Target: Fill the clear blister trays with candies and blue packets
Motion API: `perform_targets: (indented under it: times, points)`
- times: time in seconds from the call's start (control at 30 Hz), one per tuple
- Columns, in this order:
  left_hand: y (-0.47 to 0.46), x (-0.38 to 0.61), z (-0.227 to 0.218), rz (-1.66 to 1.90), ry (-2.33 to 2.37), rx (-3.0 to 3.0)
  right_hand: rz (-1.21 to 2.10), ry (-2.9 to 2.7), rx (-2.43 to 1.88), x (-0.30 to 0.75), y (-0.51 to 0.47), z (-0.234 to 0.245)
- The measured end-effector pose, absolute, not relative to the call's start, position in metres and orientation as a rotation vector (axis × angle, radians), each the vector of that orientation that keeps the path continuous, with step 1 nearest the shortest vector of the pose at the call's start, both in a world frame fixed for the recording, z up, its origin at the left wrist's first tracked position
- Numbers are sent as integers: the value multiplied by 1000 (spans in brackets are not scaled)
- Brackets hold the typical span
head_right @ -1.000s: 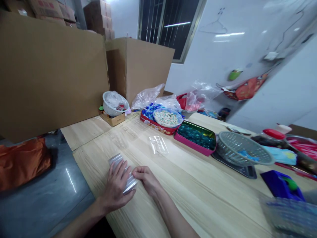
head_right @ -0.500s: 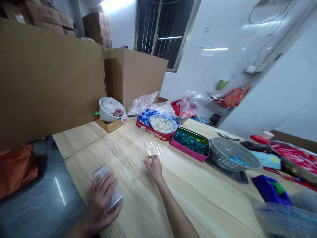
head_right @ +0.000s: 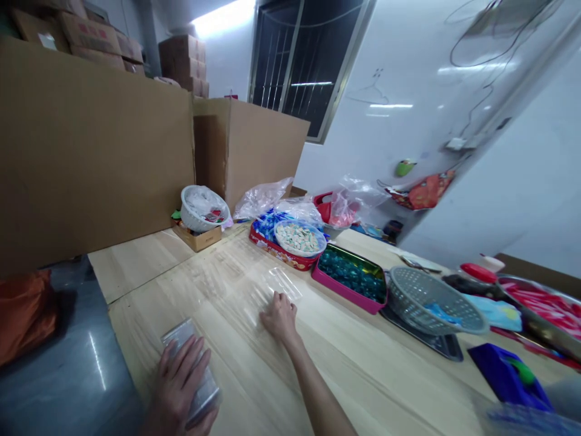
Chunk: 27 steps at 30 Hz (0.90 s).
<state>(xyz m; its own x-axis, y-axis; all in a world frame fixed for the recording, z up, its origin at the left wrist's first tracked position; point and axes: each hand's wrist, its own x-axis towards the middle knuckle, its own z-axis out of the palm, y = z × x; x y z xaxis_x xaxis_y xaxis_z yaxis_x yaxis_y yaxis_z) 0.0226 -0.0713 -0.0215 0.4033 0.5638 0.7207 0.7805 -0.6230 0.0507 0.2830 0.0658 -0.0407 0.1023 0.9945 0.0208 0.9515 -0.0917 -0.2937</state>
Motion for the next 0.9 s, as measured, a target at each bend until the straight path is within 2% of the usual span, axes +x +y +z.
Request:
perform_targets:
  times: [0.27, 0.47, 0.53, 0.7, 0.77, 0.9]
  points:
    - [-53, 19, -45, -1017, -994, -2284, 306, -1974, -2100, 324, 119, -42]
    - [-63, 32, -27, -1061, -1164, -2319, 256, -1877, -1942, 315, 129, -34]
    - [-70, 35, -15, -1012, -1232, -2376, 497, -1767, -1739, 291, 105, -32]
    - [-76, 33, 1, -898, -1291, -2508, 1684, -1495, -1122, 225, 8, -11]
    - [-76, 30, 1, -940, -1302, -2508, 1872, -1362, -1009, 209, -21, 1]
    - [-80, 23, 2, -991, -1284, -2519, 1934, -1158, -961, 191, -42, 14]
